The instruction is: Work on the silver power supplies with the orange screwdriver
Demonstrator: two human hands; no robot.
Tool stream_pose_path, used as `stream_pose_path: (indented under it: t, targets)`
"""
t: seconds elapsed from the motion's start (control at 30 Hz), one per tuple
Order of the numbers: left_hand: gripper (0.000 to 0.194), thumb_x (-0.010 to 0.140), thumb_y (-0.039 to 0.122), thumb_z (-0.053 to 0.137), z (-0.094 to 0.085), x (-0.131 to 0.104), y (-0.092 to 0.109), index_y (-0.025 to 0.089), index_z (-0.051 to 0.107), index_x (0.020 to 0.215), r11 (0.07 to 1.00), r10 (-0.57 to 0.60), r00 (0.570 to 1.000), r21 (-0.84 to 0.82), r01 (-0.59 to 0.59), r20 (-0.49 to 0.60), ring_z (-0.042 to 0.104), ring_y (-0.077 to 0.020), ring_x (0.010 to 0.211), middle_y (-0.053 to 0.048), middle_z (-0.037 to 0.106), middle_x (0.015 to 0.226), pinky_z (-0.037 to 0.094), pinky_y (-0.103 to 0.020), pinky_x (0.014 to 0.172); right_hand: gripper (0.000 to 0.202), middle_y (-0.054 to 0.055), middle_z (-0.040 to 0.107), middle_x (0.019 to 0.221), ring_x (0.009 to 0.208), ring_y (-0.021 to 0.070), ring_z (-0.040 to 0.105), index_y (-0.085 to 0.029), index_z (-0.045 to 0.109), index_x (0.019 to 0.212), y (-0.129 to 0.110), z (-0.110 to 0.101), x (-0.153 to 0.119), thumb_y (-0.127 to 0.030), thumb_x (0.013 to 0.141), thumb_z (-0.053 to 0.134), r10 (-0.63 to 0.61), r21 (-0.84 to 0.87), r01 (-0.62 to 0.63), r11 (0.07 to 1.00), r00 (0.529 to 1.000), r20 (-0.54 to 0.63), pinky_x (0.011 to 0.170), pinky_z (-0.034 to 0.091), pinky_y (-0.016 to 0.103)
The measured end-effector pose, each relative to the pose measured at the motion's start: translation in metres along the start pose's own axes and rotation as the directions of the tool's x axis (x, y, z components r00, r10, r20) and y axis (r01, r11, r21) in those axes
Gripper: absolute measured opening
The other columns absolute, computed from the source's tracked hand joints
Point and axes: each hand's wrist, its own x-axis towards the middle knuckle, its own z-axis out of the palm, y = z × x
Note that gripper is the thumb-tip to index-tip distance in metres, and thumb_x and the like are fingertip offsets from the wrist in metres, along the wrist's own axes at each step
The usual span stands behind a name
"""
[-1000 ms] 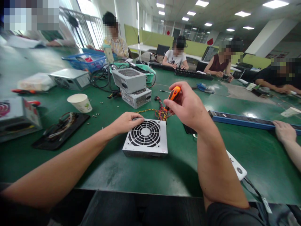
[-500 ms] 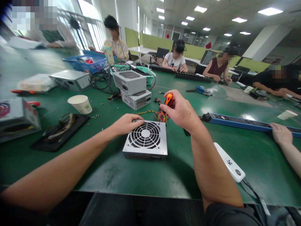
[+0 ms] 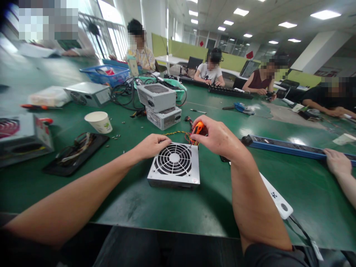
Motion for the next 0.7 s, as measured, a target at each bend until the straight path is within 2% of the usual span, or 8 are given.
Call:
stream_pose_path:
  t: [0.2,0.37,0.53,0.6,0.7]
  targets:
    - [0.05,0.095,0.052,0.047,0.003,0.001,-0.004,0.017,0.075,0.075,0.998,-0.045,0.999,-0.034,0.045,-0.015,0.06,-0.0166,0.064,-0.002,0.069,0.069,0.04,-0.027,0.058,0.031,0.003,0.075,0.093,0.079,0.0228,0.069,-0.024,0.064,0.107,0.004,0.001,0.0,-0.043,0.086,0.076,0.014,0.017,-0.014,1.0,1.0,0.002,0.074,0.053,0.038]
    - [0.052,0.094,0.051,0.042,0.001,0.006,-0.015,0.016,0.077,0.077,0.973,-0.176,0.983,-0.164,0.164,-0.057,0.061,-0.0183,0.063,-0.003,0.069,0.067,0.043,-0.028,0.059,0.035,0.002,0.072,0.088,0.075,0.0237,0.068,-0.026,0.062,0.11,0.007,0.004,0.001,-0.045,0.085,0.077,0.051,0.035,-0.05,0.998,0.998,-0.029,0.068,0.054,0.04]
    - [0.053,0.093,0.049,0.04,0.0,0.01,-0.026,0.015,0.078,0.077,0.957,-0.231,0.969,-0.201,0.21,-0.087,0.065,-0.0199,0.065,-0.006,0.073,0.071,0.045,-0.028,0.059,0.05,0.001,0.069,0.084,0.071,0.0253,0.069,-0.027,0.056,0.114,0.007,-0.001,0.004,-0.041,0.075,0.086,0.13,0.215,-0.097,0.972,0.981,-0.146,0.061,0.057,0.042]
    - [0.054,0.093,0.05,0.04,0.001,0.01,-0.028,0.015,0.077,0.073,0.951,-0.242,0.967,-0.215,0.22,-0.082,0.064,-0.0196,0.063,-0.006,0.072,0.067,0.045,-0.028,0.058,0.05,0.001,0.068,0.084,0.071,0.0255,0.071,-0.028,0.053,0.108,0.003,-0.004,0.004,-0.039,0.073,0.088,0.191,0.317,-0.115,0.941,0.956,-0.221,0.058,0.058,0.041]
    - [0.055,0.092,0.051,0.042,0.002,0.009,-0.028,0.015,0.074,0.065,0.941,-0.256,0.964,-0.244,0.232,-0.07,0.06,-0.0193,0.056,-0.005,0.067,0.058,0.044,-0.029,0.056,0.045,0.003,0.069,0.087,0.075,0.0257,0.072,-0.028,0.054,0.102,-0.01,-0.004,0.004,-0.041,0.074,0.088,0.229,0.391,-0.072,0.918,0.9,-0.372,0.054,0.057,0.038]
